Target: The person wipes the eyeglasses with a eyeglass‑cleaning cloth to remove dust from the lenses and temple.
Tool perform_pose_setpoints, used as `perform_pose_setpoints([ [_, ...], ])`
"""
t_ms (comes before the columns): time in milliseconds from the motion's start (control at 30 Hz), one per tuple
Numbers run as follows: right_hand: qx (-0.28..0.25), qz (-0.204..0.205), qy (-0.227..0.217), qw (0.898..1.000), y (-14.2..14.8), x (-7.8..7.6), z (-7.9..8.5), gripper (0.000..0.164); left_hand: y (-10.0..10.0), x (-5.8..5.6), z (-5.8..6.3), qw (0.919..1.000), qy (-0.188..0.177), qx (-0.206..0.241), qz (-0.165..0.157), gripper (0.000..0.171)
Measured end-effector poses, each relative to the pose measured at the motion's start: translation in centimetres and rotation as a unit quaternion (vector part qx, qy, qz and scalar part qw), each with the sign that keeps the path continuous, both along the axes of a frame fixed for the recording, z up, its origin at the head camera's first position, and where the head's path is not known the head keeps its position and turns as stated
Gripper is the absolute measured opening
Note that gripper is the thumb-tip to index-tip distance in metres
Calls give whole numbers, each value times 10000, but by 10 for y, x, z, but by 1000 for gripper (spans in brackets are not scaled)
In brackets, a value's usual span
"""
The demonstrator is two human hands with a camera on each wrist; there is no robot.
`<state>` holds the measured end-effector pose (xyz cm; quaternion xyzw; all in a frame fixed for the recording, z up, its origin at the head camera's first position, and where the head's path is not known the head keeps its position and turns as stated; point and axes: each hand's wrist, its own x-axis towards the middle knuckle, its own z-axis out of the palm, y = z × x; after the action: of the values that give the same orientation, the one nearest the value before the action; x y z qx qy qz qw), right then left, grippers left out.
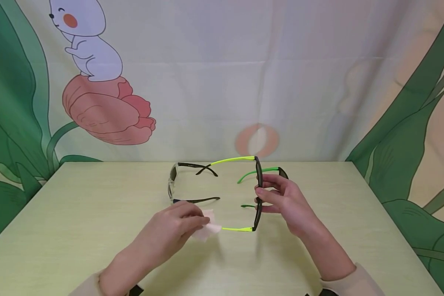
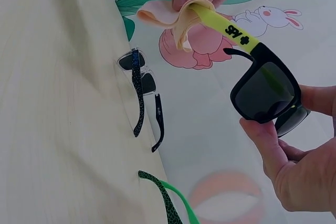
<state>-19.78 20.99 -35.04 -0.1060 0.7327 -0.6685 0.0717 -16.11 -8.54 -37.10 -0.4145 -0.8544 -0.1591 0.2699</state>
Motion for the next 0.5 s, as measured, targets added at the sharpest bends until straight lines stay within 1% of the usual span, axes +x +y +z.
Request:
perform_pose_setpoints([
  [167, -65, 49, 30, 10000, -4, 0, -1, 53, 2, 3, 2, 10000, -19, -81, -45, 25],
  [233, -91, 39, 56, 9999, -7, 0, -1, 52, 5, 5, 4, 9998, 34, -185, -25, 25],
  [400, -38, -72, 95, 9999, -14, 2, 0, 50, 12, 9, 7, 9986, 180, -498, 61, 24],
  [500, 7, -161, 66, 9998, -18, 2, 0, 51, 15, 10, 7, 9979, 241, -593, 122, 23],
])
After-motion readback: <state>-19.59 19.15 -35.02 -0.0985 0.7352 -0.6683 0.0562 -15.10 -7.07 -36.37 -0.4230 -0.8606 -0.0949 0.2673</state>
